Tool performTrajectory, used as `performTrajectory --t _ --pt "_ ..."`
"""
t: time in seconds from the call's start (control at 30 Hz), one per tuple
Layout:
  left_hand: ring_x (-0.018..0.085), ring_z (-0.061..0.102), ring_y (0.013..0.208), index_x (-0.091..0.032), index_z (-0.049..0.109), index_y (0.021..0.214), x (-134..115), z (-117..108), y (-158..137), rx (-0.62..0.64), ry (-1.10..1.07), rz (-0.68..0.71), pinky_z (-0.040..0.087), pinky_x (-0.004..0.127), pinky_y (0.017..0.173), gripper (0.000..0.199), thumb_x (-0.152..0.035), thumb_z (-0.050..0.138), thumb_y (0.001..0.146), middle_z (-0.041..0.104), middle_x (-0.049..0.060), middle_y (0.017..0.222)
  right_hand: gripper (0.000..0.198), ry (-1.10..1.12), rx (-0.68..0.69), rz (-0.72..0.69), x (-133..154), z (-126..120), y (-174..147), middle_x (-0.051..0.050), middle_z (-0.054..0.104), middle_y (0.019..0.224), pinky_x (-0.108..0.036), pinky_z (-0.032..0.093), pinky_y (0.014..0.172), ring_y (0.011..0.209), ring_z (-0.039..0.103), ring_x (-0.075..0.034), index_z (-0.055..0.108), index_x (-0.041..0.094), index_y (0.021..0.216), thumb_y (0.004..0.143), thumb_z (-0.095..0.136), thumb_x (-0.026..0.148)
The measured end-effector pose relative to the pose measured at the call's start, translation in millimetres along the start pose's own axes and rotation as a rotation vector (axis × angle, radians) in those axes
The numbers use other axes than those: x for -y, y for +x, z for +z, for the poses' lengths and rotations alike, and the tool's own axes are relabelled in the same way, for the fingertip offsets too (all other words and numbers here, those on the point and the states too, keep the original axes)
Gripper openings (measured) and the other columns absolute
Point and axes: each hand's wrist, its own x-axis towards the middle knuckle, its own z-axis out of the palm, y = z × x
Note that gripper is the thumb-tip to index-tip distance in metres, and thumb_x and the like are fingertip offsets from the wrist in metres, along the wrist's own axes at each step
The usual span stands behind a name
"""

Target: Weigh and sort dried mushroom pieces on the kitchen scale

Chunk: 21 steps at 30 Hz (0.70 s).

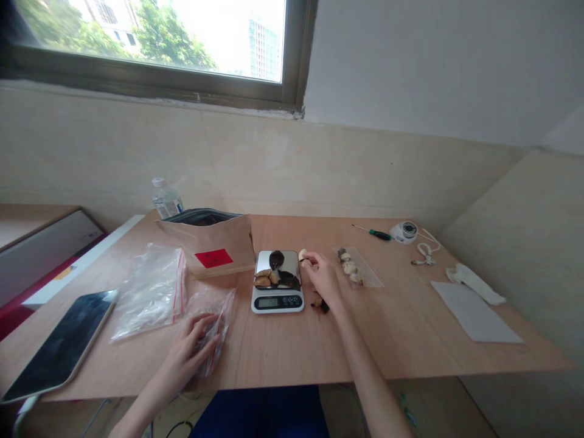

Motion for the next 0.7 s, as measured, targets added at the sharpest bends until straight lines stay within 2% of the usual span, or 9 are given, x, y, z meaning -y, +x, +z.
performTrajectory --t 0.13,0.23,0.37,0.5,0.7 --pt "0.023 0.06 0.105 -0.023 0.063 0.111 -2 -2 0 0.011 0.008 0.0 0.051 0.038 0.09 0.035 -0.042 0.048 0.084 0.059 0.008 0.112 0.023 0.066 0.138 -0.055 31 3 -3 -0.005 0.066 0.096 -0.032 0.051 0.074 0.083 0.063 -0.019 0.065 0.021 0.098 0.085 0.052 0.036" --pt "0.023 0.06 0.106 -0.024 0.063 0.111 -3 -4 -1 0.01 0.008 0.002 0.051 0.038 0.09 0.036 -0.042 0.049 0.084 0.059 0.008 0.112 0.023 -0.007 0.206 -0.123 37 4 -13 -0.005 0.06 0.1 -0.035 0.049 0.084 0.095 0.06 -0.021 0.062 0.023 0.102 0.085 0.057 0.037" --pt "0.023 0.061 0.104 -0.024 0.063 0.11 -4 -3 -1 -0.001 0.007 0.004 0.052 0.038 0.089 0.035 -0.042 0.048 0.084 0.059 0.008 0.111 0.03 -0.054 0.233 -0.116 30 7 -30 -0.006 0.057 0.105 -0.037 0.049 0.087 0.1 0.059 -0.022 0.057 0.023 0.109 0.081 0.061 0.032" --pt "0.023 0.06 0.105 -0.023 0.062 0.112 -4 -2 -1 0.011 -0.001 -0.005 0.051 0.038 0.09 0.036 -0.042 0.047 0.085 0.058 0.009 0.112 0.024 0.052 0.223 -0.048 20 8 -40 -0.006 0.062 0.1 -0.036 0.051 0.082 0.092 0.061 -0.02 0.056 0.022 0.107 0.082 0.055 0.025" --pt "0.023 0.059 0.107 -0.023 0.061 0.111 -4 -2 -1 0.019 -0.007 -0.015 0.05 0.039 0.091 0.035 -0.042 0.048 0.085 0.058 0.008 0.113 0.02 0.138 0.135 0.038 0 -15 -38 -0.008 0.067 0.101 -0.04 0.051 0.086 0.093 0.064 -0.022 0.059 0.021 0.098 0.08 0.059 0.032"
